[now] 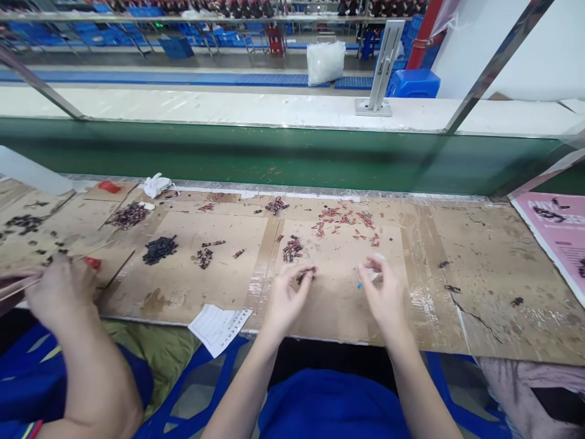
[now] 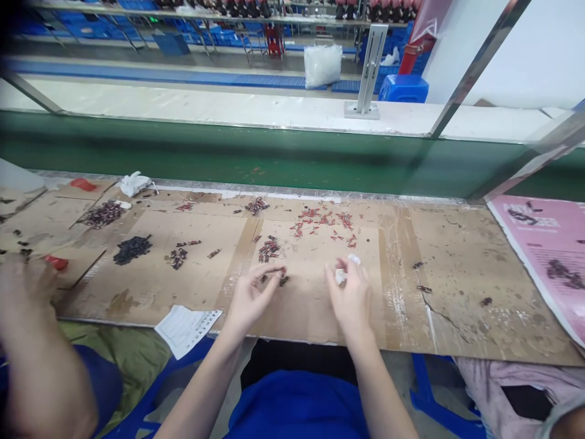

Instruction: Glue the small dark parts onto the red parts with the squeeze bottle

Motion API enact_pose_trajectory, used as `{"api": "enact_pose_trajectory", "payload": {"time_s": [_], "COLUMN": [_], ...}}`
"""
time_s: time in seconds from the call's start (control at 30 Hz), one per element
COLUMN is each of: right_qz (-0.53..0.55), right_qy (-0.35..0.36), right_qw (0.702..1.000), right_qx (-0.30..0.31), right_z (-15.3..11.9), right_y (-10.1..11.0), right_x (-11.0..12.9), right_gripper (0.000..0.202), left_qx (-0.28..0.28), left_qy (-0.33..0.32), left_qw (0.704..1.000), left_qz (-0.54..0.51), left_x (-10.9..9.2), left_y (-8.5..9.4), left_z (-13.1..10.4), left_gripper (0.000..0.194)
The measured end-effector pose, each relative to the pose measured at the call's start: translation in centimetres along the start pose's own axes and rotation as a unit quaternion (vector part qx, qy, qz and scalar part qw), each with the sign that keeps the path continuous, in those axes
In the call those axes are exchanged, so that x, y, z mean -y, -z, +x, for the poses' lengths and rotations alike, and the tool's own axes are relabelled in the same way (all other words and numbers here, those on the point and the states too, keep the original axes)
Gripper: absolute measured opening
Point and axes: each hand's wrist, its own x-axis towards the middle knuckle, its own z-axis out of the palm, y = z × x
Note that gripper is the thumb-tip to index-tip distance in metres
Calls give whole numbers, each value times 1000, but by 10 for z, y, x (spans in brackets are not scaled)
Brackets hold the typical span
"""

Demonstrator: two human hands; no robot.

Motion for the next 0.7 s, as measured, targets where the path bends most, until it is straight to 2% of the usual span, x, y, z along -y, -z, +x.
{"api": "enact_pose_trajectory", "payload": {"time_s": [0.07, 0.13, 0.23, 0.33, 0.43, 0.5, 0.6, 0.7], "right_qz": [-82, -138, -189, -220, -212, -160, 33, 264], "right_qy": [-73, -127, -187, -207, -201, -199, -225, -258], "right_qw": [994, 982, 962, 948, 949, 960, 967, 921], "right_qx": [-18, 10, 64, 97, 119, 116, 115, 125], "right_z": [6, 13, 22, 30, 34, 35, 32, 26], "right_y": [5, 7, 7, 3, 0, -1, 2, 9], "right_x": [-17, -27, -25, -15, -11, -16, -27, -32], "right_gripper": [59, 71, 81, 79, 61, 53, 45, 37], "left_qx": [-36, -51, -43, -29, 5, 23, 43, 59], "left_qy": [-1, 13, 13, -9, -12, -11, -8, -8], "left_qw": [996, 986, 972, 964, 956, 950, 943, 941], "left_qz": [86, 161, 230, 265, 293, 312, 331, 334], "left_x": [16, 29, 37, 36, 33, 33, 36, 37], "left_y": [5, 9, 13, 18, 21, 21, 17, 13], "left_z": [12, 25, 39, 39, 29, 23, 19, 22], "left_gripper": [17, 18, 21, 32, 26, 16, 14, 20]}}
